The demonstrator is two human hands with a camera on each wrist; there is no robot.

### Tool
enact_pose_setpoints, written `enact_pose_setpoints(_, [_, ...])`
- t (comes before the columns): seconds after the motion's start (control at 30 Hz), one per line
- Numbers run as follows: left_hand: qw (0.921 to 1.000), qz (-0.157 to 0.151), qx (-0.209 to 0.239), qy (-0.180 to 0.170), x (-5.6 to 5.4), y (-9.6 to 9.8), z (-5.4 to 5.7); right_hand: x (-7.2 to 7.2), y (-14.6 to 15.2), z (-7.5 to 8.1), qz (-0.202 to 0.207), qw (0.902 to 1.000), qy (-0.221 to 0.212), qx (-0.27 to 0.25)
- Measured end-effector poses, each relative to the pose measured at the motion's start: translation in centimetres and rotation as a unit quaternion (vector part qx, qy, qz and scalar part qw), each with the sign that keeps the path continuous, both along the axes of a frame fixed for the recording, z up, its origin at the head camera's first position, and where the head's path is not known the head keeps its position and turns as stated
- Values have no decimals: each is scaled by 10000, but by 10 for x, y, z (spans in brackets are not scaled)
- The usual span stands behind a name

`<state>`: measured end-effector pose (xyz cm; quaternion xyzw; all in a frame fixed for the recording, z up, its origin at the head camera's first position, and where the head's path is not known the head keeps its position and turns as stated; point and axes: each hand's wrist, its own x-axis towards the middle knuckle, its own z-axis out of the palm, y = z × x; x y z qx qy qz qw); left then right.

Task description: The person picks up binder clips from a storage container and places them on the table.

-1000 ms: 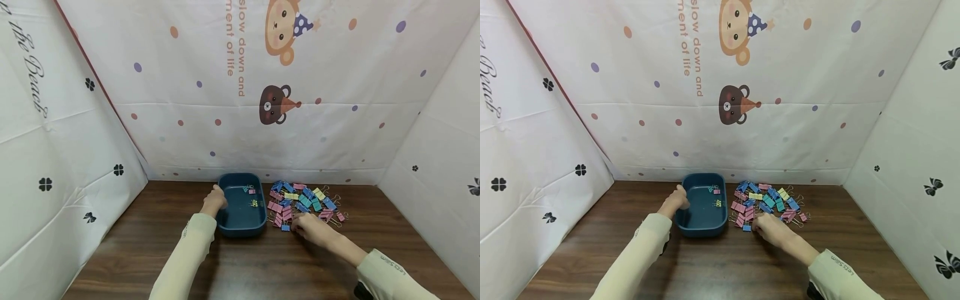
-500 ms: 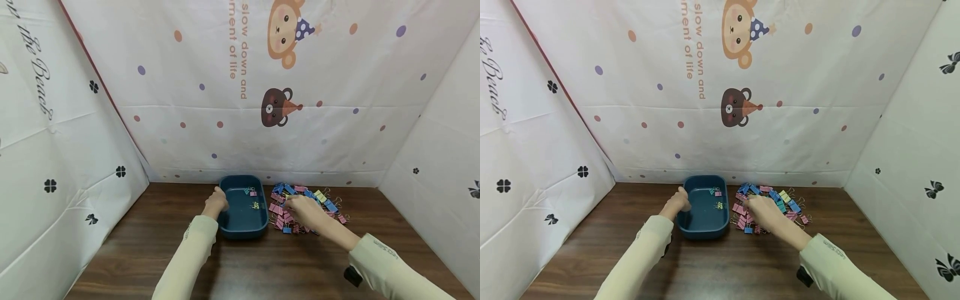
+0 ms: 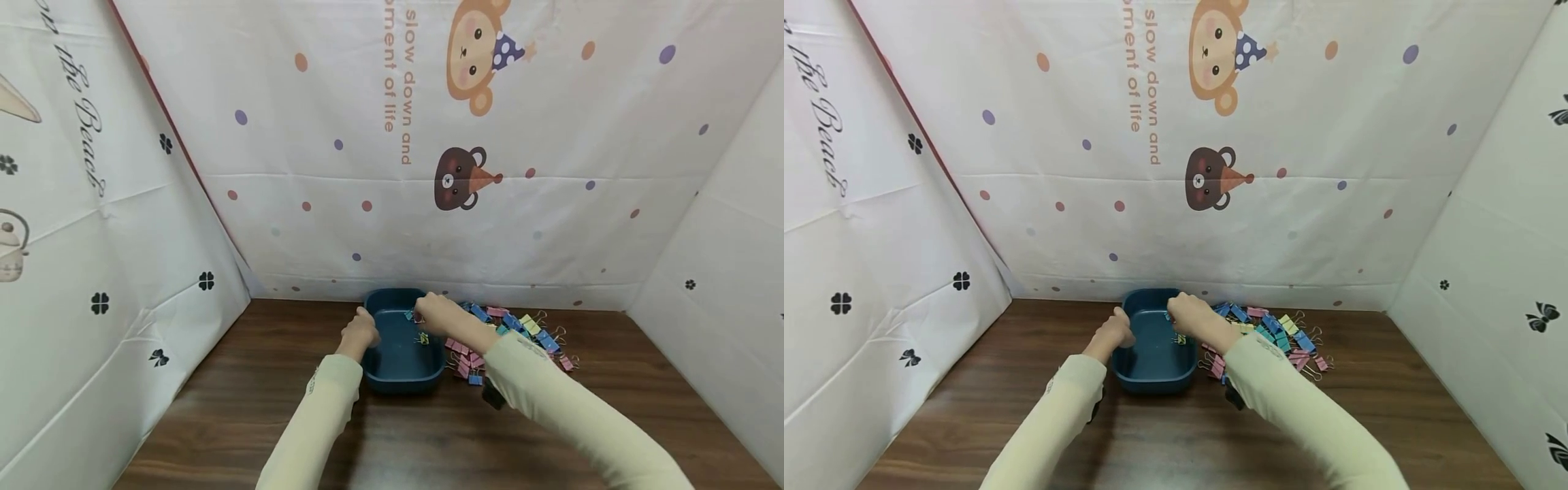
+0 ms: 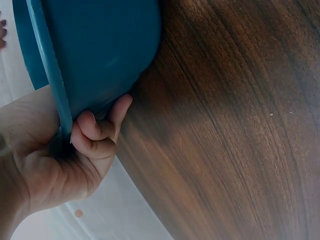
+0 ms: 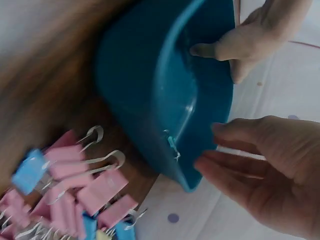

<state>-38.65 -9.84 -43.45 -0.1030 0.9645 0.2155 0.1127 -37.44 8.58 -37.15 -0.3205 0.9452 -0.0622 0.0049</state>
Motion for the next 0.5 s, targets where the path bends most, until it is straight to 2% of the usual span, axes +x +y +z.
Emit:
enact_pose_setpoints(0.1, [10000,35,-39,28,3,0,2,-12,-18,-2,-400,9968,-613,335])
enact_pose_setpoints(0.2, [9999,86,-48,72,4,0,3,-21,-33,-7,-893,9866,-1190,671])
enact_pose_setpoints(0.27, [9999,127,-47,85,4,0,3,-25,-41,-12,-1180,9791,-1419,854])
enact_pose_setpoints(0.37, [9998,170,-85,87,2,0,2,-27,-50,-21,-1500,9712,-1580,967])
enact_pose_setpoints(0.5, [9998,167,-98,44,-1,0,1,-26,-58,-29,-1607,9749,-1240,911])
